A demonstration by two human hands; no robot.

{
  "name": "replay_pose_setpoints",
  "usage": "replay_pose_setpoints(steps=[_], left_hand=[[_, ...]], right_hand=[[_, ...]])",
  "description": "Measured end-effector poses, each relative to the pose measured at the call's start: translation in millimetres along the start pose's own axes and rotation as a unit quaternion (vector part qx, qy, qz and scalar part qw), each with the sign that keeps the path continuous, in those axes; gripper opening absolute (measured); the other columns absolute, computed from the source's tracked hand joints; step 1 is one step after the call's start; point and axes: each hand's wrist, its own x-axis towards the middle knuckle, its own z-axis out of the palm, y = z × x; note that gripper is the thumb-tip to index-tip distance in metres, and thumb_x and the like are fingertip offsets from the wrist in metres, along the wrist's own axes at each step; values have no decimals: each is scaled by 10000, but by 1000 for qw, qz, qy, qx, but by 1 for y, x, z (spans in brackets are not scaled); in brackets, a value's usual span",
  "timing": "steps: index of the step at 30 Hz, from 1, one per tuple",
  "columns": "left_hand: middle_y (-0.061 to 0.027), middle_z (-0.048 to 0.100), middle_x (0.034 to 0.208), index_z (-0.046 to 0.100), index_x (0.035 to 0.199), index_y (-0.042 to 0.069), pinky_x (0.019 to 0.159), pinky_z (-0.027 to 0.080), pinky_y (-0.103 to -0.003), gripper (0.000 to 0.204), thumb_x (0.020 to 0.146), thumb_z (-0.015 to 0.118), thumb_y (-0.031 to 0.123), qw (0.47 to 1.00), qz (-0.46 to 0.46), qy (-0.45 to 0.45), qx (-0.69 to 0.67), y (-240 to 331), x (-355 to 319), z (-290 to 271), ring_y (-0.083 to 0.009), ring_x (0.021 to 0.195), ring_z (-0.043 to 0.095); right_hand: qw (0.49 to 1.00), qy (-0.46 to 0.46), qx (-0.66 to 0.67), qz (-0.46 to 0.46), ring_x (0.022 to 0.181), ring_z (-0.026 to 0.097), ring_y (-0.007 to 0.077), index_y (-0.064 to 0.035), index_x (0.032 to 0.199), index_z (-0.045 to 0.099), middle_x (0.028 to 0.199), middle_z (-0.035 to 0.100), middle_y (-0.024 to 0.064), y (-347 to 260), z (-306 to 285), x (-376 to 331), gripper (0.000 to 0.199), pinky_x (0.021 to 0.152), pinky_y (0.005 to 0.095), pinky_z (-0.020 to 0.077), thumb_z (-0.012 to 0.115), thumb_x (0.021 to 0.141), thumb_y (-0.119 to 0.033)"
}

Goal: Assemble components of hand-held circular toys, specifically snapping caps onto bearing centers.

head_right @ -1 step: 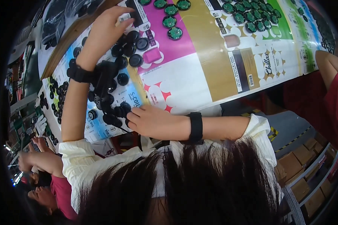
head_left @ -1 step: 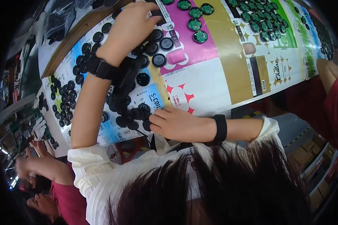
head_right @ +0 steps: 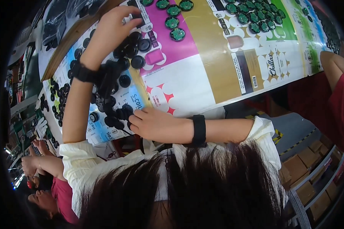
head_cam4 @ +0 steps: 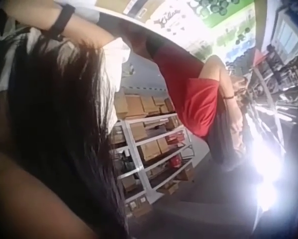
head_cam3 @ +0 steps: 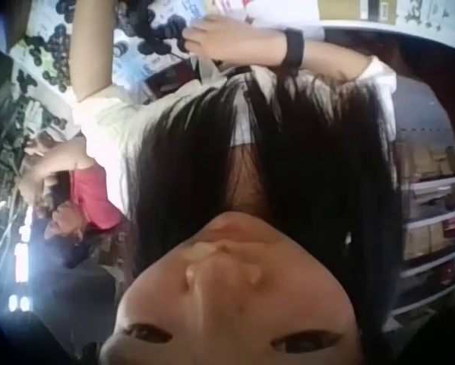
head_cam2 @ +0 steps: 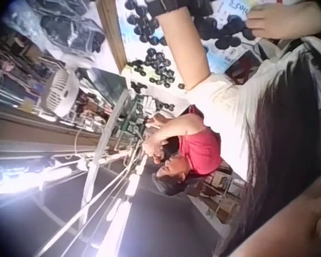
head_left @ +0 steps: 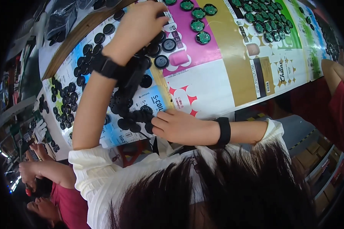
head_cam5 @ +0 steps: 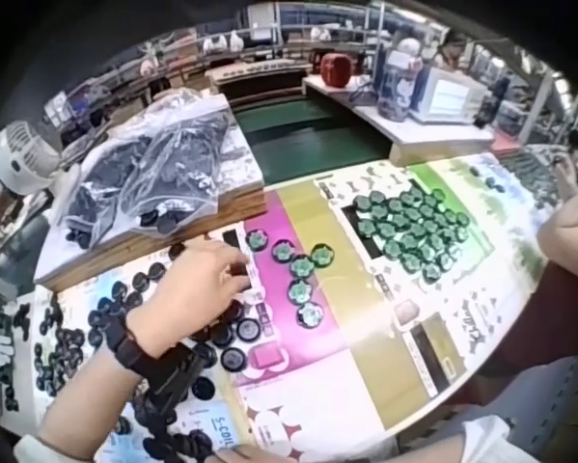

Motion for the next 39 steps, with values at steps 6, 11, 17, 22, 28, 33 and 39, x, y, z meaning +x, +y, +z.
replay_pose_setpoints(steps=[6, 11, 17, 22, 28, 33, 39], left_hand=[[-181, 579, 733, 586, 770, -2, 666, 446, -388, 204, 713, 585, 194, 973, -180, -143, -34, 71, 46, -4, -317, 735, 563], [-183, 572, 692, 579, 742, 6, 625, 448, -393, 212, 674, 627, 201, 974, -196, -103, -48, 72, 48, 14, -330, 700, 562], [-197, 564, 693, 558, 745, -2, 609, 446, -386, 184, 677, 624, 157, 975, -195, -69, -77, 71, 41, 6, -337, 688, 556], [-161, 580, 814, 530, 823, 9, 614, 446, -373, 131, 729, 580, 85, 923, -249, -13, -294, 81, 19, -59, -302, 693, 569], [-63, 577, 808, 508, 1016, -2, 574, 440, -205, 222, 799, 503, 45, 853, -316, -33, -414, 97, -44, -89, -106, 665, 551], [-98, 568, 844, 489, 1015, -43, 569, 451, -212, 212, 810, 461, 6, 745, -340, 66, -570, 133, -67, -85, -118, 679, 550], [-126, 555, 928, 475, 1029, -68, 628, 462, -225, 219, 820, 433, -16, 719, -311, 157, -601, 150, -71, -70, -135, 751, 554]], right_hand=[[1000, 12, -12, 4, 834, 452, 182, -33, 789, 478, 848, 464, 57, -2, 2, -1, 171, 688, 260, 401, 505, 629, -86], [1000, 24, -6, -1, 836, 458, 184, -28, 800, 489, 844, 470, 58, -3, 7, -1, 186, 687, 260, 405, 507, 625, -86], [999, 22, -3, -24, 831, 463, 188, -27, 810, 499, 840, 473, 58, -4, 2, -2, 201, 701, 260, 408, 511, 621, -91], [998, 35, 48, 11, 804, 494, 203, -28, 839, 512, 831, 496, 58, 3, -5, -13, 233, 660, 291, 429, 528, 611, -72], [938, 246, 168, 178, 662, 551, 173, 43, 889, 542, 811, 545, 90, 17, -67, -12, 219, 576, 259, 448, 531, 676, 92], [830, 364, 346, 244, 675, 551, 142, 90, 910, 536, 805, 545, 111, 0, -103, -5, 202, 564, 233, 467, 559, 710, 97], [819, 425, 330, 197, 664, 552, 144, 100, 894, 546, 805, 541, 112, 0, -100, -1, 168, 580, 220, 490, 540, 726, 106]])
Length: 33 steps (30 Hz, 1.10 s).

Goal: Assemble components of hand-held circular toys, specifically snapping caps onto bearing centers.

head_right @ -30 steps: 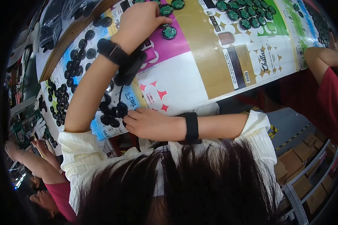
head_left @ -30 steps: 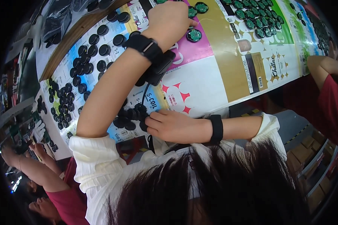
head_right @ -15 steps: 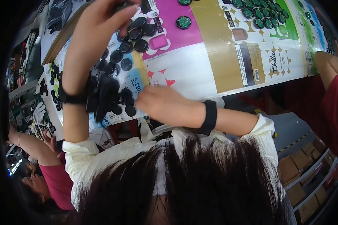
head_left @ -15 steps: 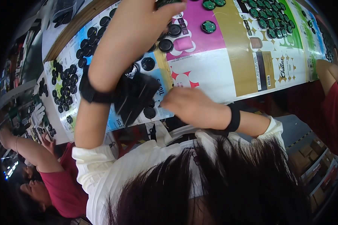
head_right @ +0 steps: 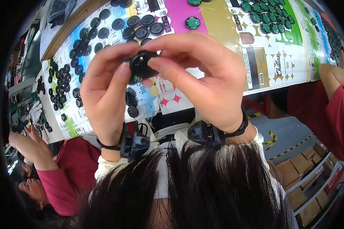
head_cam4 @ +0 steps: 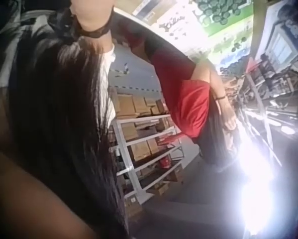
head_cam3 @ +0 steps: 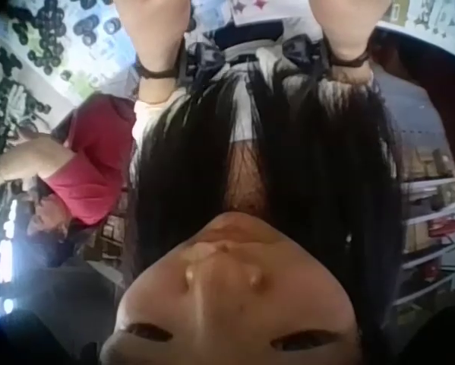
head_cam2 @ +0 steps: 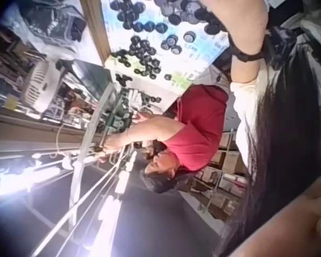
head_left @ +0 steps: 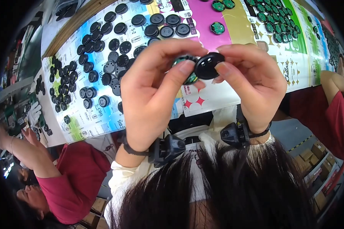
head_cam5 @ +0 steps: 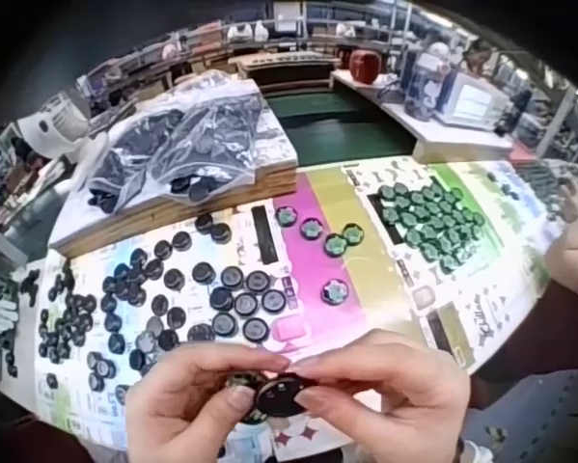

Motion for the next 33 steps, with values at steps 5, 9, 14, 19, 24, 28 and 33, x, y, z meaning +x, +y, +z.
replay_pose_setpoints(steps=[5, 9, 14, 19, 24, 28, 33], left_hand=[[-114, 551, 960, 485, 1034, -61, 691, 454, -222, 222, 821, 452, -8, 992, 32, 104, -56, -16, 10, 7, -122, 824, 545], [-78, 561, 938, 513, 1012, -35, 679, 442, -173, 217, 795, 501, -26, 987, 4, 112, -114, -23, 8, 10, -74, 808, 543], [-111, 553, 962, 470, 1057, -56, 735, 451, -236, 249, 822, 480, 24, 990, -27, 72, -117, -18, 4, 8, -129, 861, 543], [-138, 537, 1005, 454, 1068, -66, 778, 462, -287, 256, 834, 462, 39, 992, -3, 58, -110, -19, 4, 4, -161, 894, 539], [-146, 524, 1039, 443, 1097, -61, 782, 461, -298, 283, 843, 453, 63, 995, -36, 47, -84, -13, 4, 0, -178, 905, 541], [-149, 515, 1063, 399, 1152, -64, 797, 455, -304, 357, 853, 454, 124, 972, -105, 3, -210, -5, 6, -8, -197, 928, 540], [-157, 500, 1092, 334, 1200, -76, 824, 442, -305, 502, 838, 489, 235, 958, -132, -79, -243, -9, 9, -21, -215, 988, 518]], right_hand=[[997, -9, -75, -26, 653, 552, 145, 99, 922, 544, 806, 543, 116, 7, 1, 1, 204, 582, 223, 491, 541, 719, 116], [994, -7, -109, -10, 669, 552, 143, 98, 930, 548, 814, 544, 123, 12, 1, 2, 217, 576, 219, 485, 551, 714, 114], [973, 12, -208, -97, 668, 541, 134, 62, 925, 576, 820, 555, 106, 16, -3, 6, 266, 563, 215, 460, 604, 663, 97], [926, -17, -319, -204, 669, 528, 143, 8, 931, 602, 827, 561, 78, 17, -2, 8, 379, 569, 229, 443, 688, 562, 25], [923, -5, -311, -229, 693, 521, 155, -10, 929, 608, 835, 560, 72, 28, -5, 11, 450, 580, 235, 434, 722, 496, -58], [898, -18, -340, -280, 703, 513, 155, -7, 931, 606, 840, 546, 64, 29, -13, 16, 457, 587, 232, 428, 721, 499, -101], [894, -55, -342, -283, 699, 506, 152, -3, 941, 601, 853, 518, 63, 13, -11, 15, 468, 591, 237, 430, 717, 505, -128]])
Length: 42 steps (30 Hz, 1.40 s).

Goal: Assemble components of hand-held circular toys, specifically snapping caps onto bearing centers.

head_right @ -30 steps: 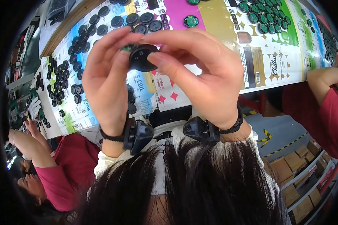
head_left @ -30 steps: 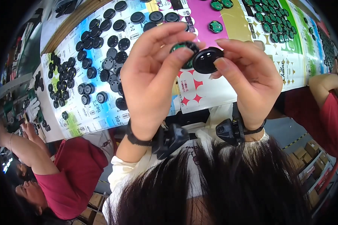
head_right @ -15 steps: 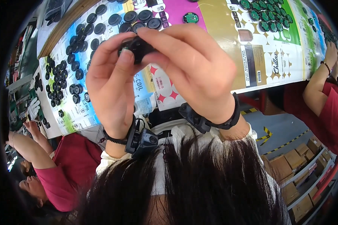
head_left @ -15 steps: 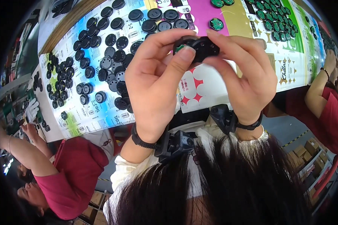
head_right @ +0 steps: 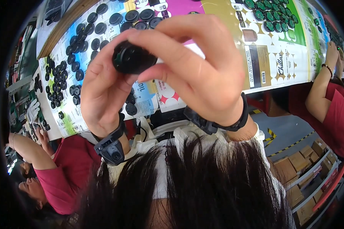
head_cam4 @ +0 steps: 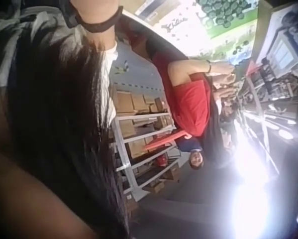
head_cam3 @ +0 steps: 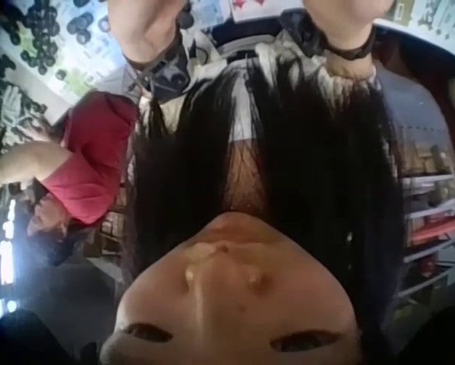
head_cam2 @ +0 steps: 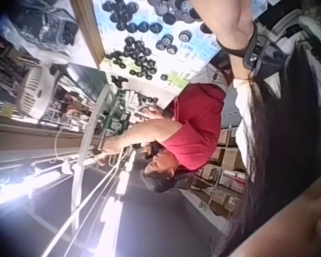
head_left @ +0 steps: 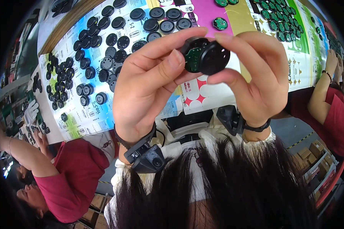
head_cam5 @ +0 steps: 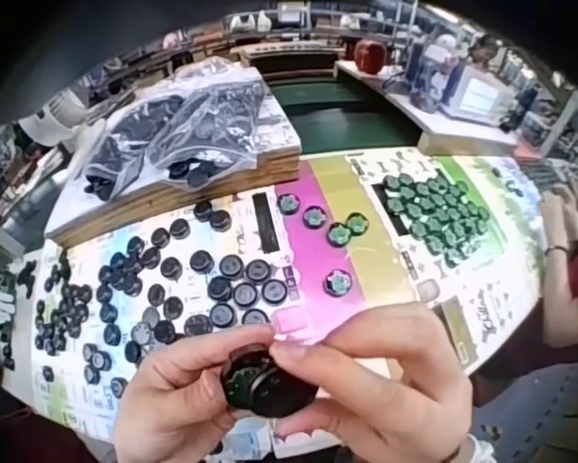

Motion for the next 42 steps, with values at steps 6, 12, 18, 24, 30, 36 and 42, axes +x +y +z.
replay_pose_setpoints(steps=[6, 12, 18, 24, 30, 36, 42], left_hand=[[-161, 486, 1118, 320, 1208, -80, 839, 429, -294, 621, 788, 559, 309, 999, -25, -43, 8, 0, 1, -2, -212, 1029, 494], [-159, 486, 1120, 338, 1197, -83, 845, 421, -294, 619, 780, 567, 313, 999, -19, -29, 27, 1, -1, 0, -211, 1032, 491], [-157, 477, 1138, 374, 1179, -77, 864, 409, -313, 553, 809, 529, 303, 997, -2, 0, 79, 1, -7, 0, -219, 1036, 489], [-161, 480, 1132, 417, 1150, -65, 842, 416, -310, 444, 843, 482, 250, 995, 13, 32, 95, 1, -9, 9, -217, 1021, 496], [-123, 553, 987, 486, 1052, -72, 766, 447, -262, 252, 861, 428, 81, 938, 133, 139, 289, -7, -13, 15, -165, 874, 551], [-83, 568, 874, 507, 996, -65, 698, 448, -216, 198, 841, 407, 7, 867, 247, 155, 404, -12, -20, 11, -125, 761, 548], [-65, 583, 811, 546, 940, -16, 562, 426, -189, 175, 819, 420, -29, 907, 141, 257, 302, 1, -38, -12, -101, 650, 547]], right_hand=[[998, -28, 50, -2, 712, 502, 153, 0, 973, 587, 878, 484, 72, -2, -1, 0, 480, 590, 239, 429, 712, 531, -142], [998, -39, 43, -23, 719, 503, 155, 1, 986, 581, 888, 477, 75, -1, -3, 2, 483, 590, 239, 431, 713, 538, -124], [998, -30, 32, -40, 732, 511, 166, -1, 982, 587, 886, 494, 84, -2, 2, 1, 482, 598, 246, 438, 715, 523, -79], [999, -24, 31, -23, 737, 520, 169, -4, 977, 593, 873, 512, 87, -3, 3, -1, 477, 606, 248, 443, 714, 518, -58], [997, -32, 70, -5, 808, 548, 192, 1, 997, 578, 941, 539, 119, -4, 17, 1, 421, 639, 244, 461, 677, 588, 1], [894, -56, 338, 290, 867, 558, 220, -5, 1076, 518, 989, 547, 141, -28, 35, -4, 381, 715, 258, 472, 589, 703, 30], [874, -137, 373, 280, 850, 573, 190, -34, 1075, 506, 971, 560, 101, -26, 74, 1, 335, 738, 263, 463, 544, 745, 13]])
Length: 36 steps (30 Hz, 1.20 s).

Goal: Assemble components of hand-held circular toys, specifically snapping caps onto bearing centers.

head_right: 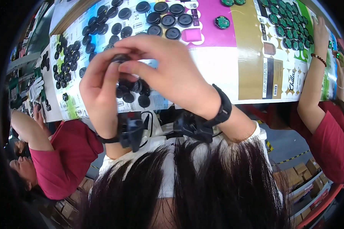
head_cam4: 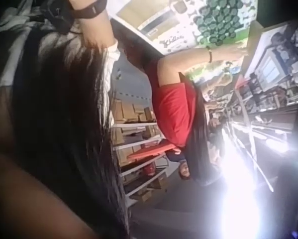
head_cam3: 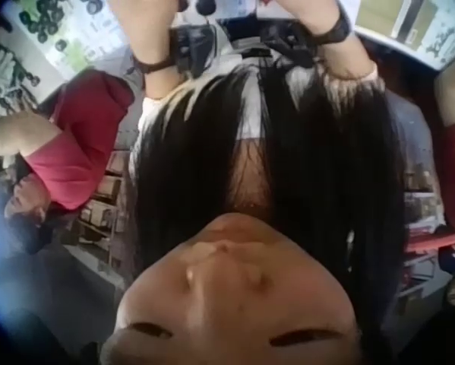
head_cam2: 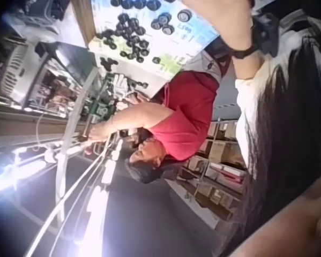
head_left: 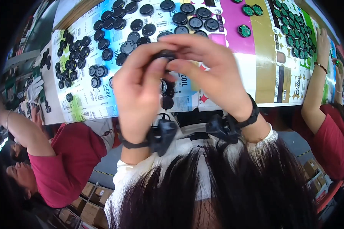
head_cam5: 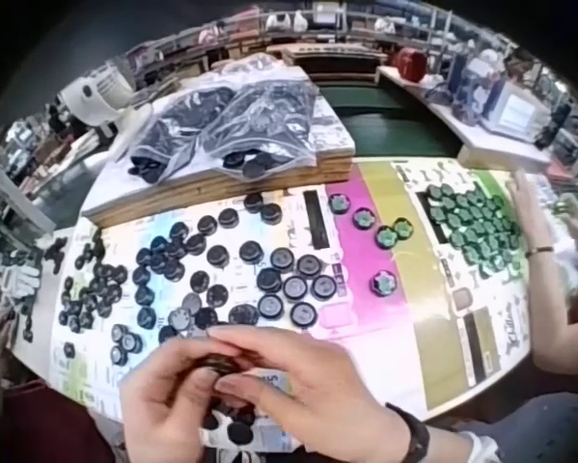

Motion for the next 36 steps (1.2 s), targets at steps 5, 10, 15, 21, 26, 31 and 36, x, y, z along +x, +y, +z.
replay_pose_setpoints(steps=[5, 10, 15, 21, 26, 31, 36], left_hand=[[-89, 567, 906, 510, 1068, -3, 603, 419, -203, 249, 853, 392, 46, 963, -34, 192, 187, -27, -17, -98, -106, 694, 534], [-177, 483, 1105, 438, 1158, 9, 781, 410, -300, 322, 841, 390, 34, 838, -6, 222, 499, -82, -41, -145, -254, 923, 518], [-216, 331, 1253, 364, 1223, 43, 901, 331, -363, 393, 832, 406, 39, 818, 30, 190, 543, -99, -36, -136, -339, 1124, 374], [-207, 325, 1264, 374, 1219, 58, 895, 338, -362, 414, 815, 465, 59, 805, 82, 106, 578, -44, -1, -103, -340, 1138, 362], [-169, 536, 988, 534, 1023, 35, 742, 421, -331, 285, 747, 574, 97, 870, 202, -49, 447, 10, 49, -25, -302, 920, 505], [-127, 585, 781, 581, 789, 16, 663, 451, -365, 173, 669, 596, 139, 827, 274, -186, 454, -5, 94, 82, -291, 781, 552], [-125, 586, 729, 591, 750, 22, 629, 457, -375, 155, 633, 602, 122, 793, 292, -238, 479, -38, 122, 124, -303, 744, 558]], right_hand=[[955, -119, -258, -86, 778, 566, 218, -37, 956, 549, 865, 546, 71, 22, 21, 21, 260, 661, 291, 457, 602, 701, -41], [932, -147, -300, -138, 751, 527, 252, -33, 846, 554, 779, 499, 79, 43, 44, 34, 208, 622, 324, 434, 631, 657, -72], [901, -206, -334, -185, 778, 517, 238, -44, 800, 551, 764, 493, 77, 47, 53, 45, 177, 622, 324, 428, 630, 643, -60], [935, -169, -290, -111, 728, 542, 235, -42, 787, 561, 754, 529, 82, 41, 21, 40, 159, 595, 322, 432, 629, 645, -63], [949, 26, -309, -61, 673, 546, 210, -41, 847, 610, 764, 545, 88, 11, -50, -2, 201, 561, 285, 447, 617, 648, -15], [857, 95, -504, -59, 703, 528, 198, -44, 877, 613, 790, 521, 76, 18, -102, -52, 253, 583, 277, 448, 605, 632, 20], [841, 34, -535, -69, 759, 517, 195, -43, 901, 602, 855, 503, 72, 29, -99, -75, 291, 624, 282, 446, 612, 616, 15]])
